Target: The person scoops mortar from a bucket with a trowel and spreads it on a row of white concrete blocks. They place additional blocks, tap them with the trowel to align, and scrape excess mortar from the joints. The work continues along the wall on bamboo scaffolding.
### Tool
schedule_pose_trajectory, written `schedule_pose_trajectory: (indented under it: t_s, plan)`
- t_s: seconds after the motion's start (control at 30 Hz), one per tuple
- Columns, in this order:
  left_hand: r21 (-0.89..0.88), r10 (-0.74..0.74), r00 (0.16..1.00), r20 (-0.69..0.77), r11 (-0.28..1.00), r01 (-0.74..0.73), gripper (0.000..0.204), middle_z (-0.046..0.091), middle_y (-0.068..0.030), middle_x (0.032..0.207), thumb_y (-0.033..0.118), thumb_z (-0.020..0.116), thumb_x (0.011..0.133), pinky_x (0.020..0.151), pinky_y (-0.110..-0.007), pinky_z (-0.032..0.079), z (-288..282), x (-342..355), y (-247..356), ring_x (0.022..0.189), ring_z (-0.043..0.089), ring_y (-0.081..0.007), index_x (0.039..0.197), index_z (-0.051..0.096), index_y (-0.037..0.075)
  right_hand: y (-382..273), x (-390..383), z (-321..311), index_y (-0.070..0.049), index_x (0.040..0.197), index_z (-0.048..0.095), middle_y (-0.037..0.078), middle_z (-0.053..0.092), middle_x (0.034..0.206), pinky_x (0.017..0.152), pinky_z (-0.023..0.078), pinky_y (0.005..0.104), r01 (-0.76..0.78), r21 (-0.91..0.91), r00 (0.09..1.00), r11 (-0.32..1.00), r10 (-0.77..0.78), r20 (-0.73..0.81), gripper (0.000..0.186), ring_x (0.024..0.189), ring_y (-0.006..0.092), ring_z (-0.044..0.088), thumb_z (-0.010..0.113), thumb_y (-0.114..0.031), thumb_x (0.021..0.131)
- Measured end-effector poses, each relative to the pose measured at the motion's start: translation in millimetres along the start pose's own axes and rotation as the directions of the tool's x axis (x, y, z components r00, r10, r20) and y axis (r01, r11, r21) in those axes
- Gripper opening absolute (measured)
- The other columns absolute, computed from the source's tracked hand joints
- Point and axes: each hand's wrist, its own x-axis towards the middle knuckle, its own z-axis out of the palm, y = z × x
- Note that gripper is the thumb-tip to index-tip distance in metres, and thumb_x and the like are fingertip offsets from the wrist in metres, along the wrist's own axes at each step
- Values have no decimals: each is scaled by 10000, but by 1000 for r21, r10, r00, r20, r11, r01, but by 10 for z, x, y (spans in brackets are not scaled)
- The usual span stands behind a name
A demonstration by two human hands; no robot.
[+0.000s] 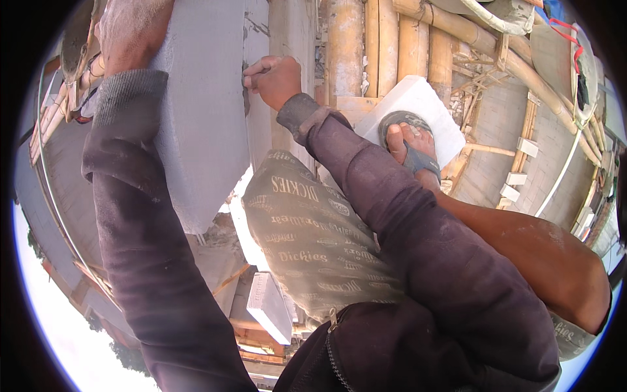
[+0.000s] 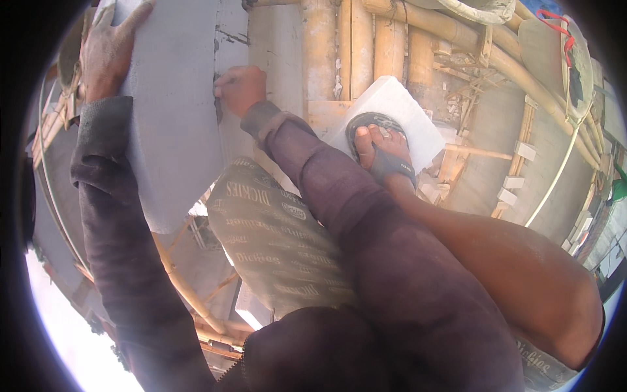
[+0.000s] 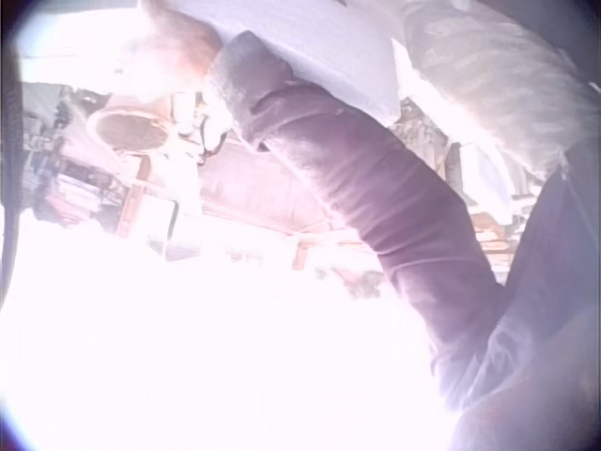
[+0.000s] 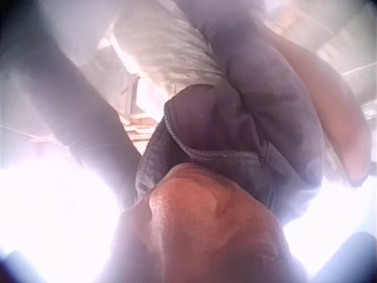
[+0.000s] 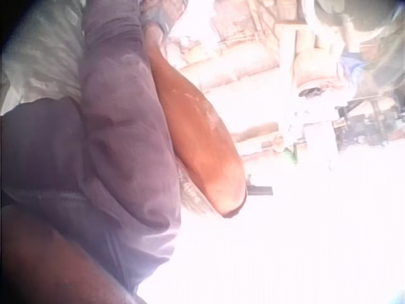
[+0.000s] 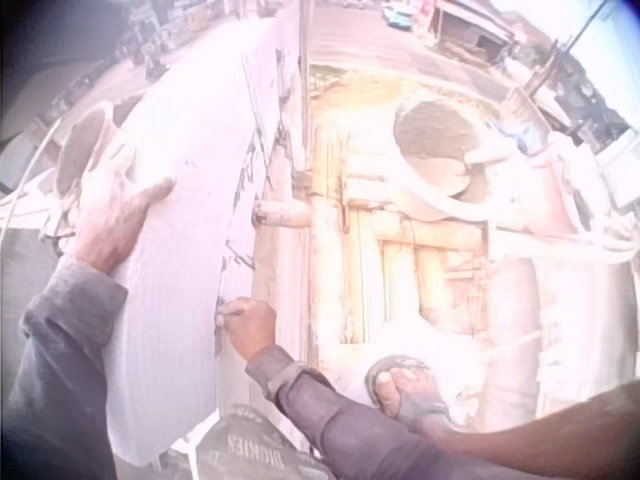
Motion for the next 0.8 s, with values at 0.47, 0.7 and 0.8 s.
schedule_pose_trajectory:
  t_s: [0.47,0.7,0.8]
  plan:
    - [155,-169,978,122,977,149,985,524,-271,1434,706,621,782,1137,-478,349,143,218,-316,1329,509,-414,1438,507,-20,-163,228,-162,44,824,697,115,705,753,570,566,278,113,-216,975,970,-66,211,78,629,175,683,759,51,779]
    - [117,81,993,81,989,-90,458,626,-255,1244,329,642,899,1034,-456,425,169,139,-212,1175,584,-381,1240,649,24,-46,326,-306,61,937,678,132,705,811,643,610,318,-322,219,910,921,237,339,189,700,206,699,789,2,795]
    - [234,324,943,79,913,-334,303,655,-203,1227,235,512,986,1022,-459,434,326,84,-402,1156,611,-337,1215,699,168,-21,304,-299,65,961,656,135,701,847,630,614,315,-306,217,907,927,214,362,177,679,209,702,773,8,840]
